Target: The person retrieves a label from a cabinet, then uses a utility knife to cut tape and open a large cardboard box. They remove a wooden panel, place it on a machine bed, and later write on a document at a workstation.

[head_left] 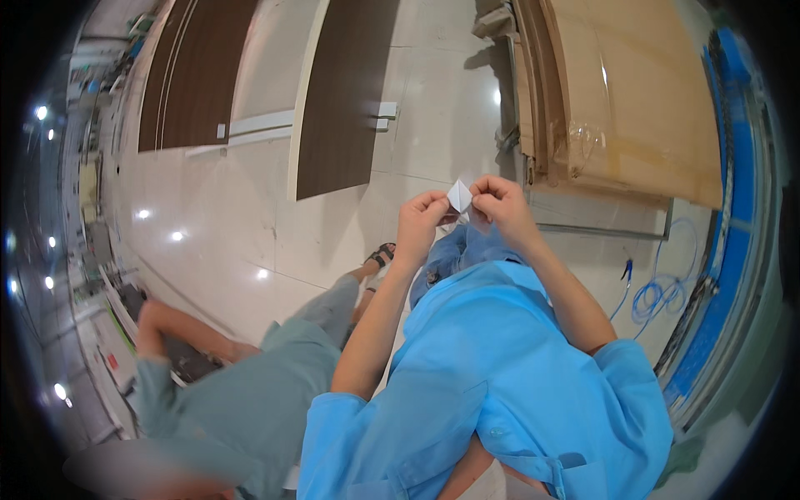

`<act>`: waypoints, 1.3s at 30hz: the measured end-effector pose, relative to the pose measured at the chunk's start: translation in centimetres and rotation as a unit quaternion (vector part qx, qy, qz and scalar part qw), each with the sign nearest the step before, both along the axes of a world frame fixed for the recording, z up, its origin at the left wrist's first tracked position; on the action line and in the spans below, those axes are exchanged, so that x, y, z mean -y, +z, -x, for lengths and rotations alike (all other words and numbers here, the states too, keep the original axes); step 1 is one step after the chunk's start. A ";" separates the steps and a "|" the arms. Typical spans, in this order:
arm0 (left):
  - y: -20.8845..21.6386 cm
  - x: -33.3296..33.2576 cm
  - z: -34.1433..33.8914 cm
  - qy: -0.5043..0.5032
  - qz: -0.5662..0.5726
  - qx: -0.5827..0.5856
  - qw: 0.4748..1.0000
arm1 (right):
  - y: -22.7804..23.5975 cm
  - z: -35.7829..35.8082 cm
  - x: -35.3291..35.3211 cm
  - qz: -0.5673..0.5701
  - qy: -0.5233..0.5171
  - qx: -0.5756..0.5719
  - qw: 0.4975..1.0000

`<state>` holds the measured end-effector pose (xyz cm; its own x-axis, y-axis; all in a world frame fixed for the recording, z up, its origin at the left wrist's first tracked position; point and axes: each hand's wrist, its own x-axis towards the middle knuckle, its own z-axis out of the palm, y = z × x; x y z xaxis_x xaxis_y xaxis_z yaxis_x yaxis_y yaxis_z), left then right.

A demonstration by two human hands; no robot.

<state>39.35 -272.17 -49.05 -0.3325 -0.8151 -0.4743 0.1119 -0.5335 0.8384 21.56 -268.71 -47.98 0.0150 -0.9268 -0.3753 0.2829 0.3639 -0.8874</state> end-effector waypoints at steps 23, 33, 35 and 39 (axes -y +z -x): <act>-0.9 35.3 4.9 -0.218 -0.150 -0.086 0.961 | -4.5 3.2 30.8 -0.141 -0.047 0.393 0.907; -7.9 57.3 5.5 -0.567 0.035 0.370 0.735 | -18.7 -2.1 34.7 -0.194 -0.122 0.204 0.952; -12.6 62.1 6.7 -0.662 0.097 0.469 0.576 | -22.5 -5.4 34.1 -0.253 -0.143 0.184 0.939; -23.8 67.5 9.2 -0.799 0.117 0.520 0.277 | -28.9 -12.2 35.0 -0.311 -0.168 0.175 0.919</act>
